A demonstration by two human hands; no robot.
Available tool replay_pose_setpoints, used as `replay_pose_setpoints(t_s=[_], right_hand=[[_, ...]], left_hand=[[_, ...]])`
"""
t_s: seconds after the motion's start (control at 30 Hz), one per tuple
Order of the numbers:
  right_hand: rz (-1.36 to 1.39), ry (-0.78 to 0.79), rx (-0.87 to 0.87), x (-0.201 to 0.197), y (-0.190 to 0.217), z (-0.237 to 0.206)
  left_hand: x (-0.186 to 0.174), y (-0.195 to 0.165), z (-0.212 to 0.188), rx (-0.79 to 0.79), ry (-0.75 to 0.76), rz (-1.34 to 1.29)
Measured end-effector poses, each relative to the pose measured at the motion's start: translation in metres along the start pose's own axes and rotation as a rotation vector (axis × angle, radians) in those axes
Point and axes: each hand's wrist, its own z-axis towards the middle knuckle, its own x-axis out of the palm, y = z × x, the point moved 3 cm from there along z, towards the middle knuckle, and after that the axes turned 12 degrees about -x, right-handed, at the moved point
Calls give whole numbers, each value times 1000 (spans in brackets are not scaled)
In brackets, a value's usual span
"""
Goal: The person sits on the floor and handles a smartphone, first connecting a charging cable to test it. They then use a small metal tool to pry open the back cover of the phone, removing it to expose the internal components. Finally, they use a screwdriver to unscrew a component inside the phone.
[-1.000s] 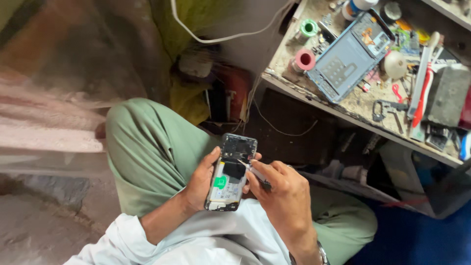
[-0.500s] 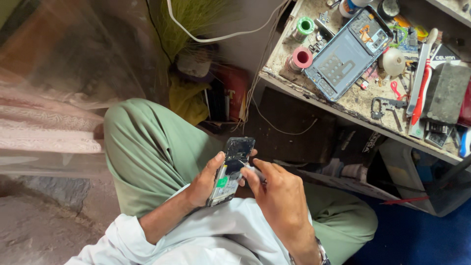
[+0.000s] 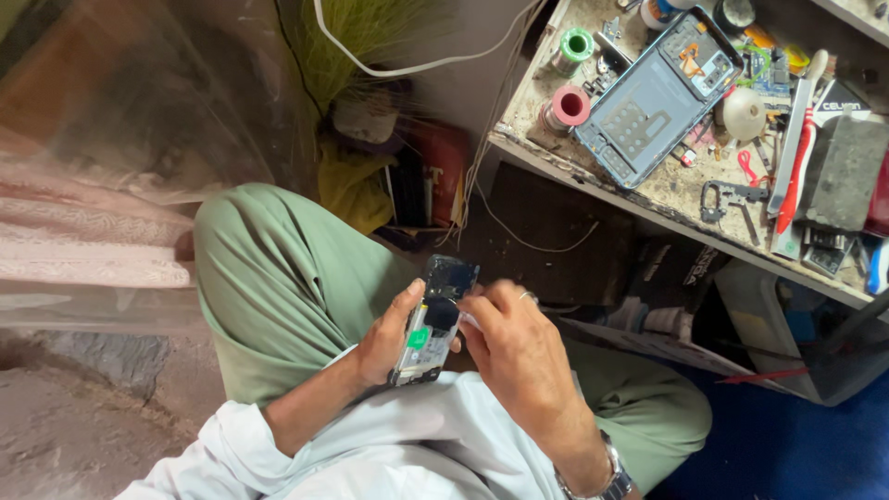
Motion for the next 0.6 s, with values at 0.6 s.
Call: replay_pose_setpoints(t_s=[0.6], right_hand=[[-25,104,-6,-20,8,34]], left_hand=[[6,-13,-6,74,37,-177]])
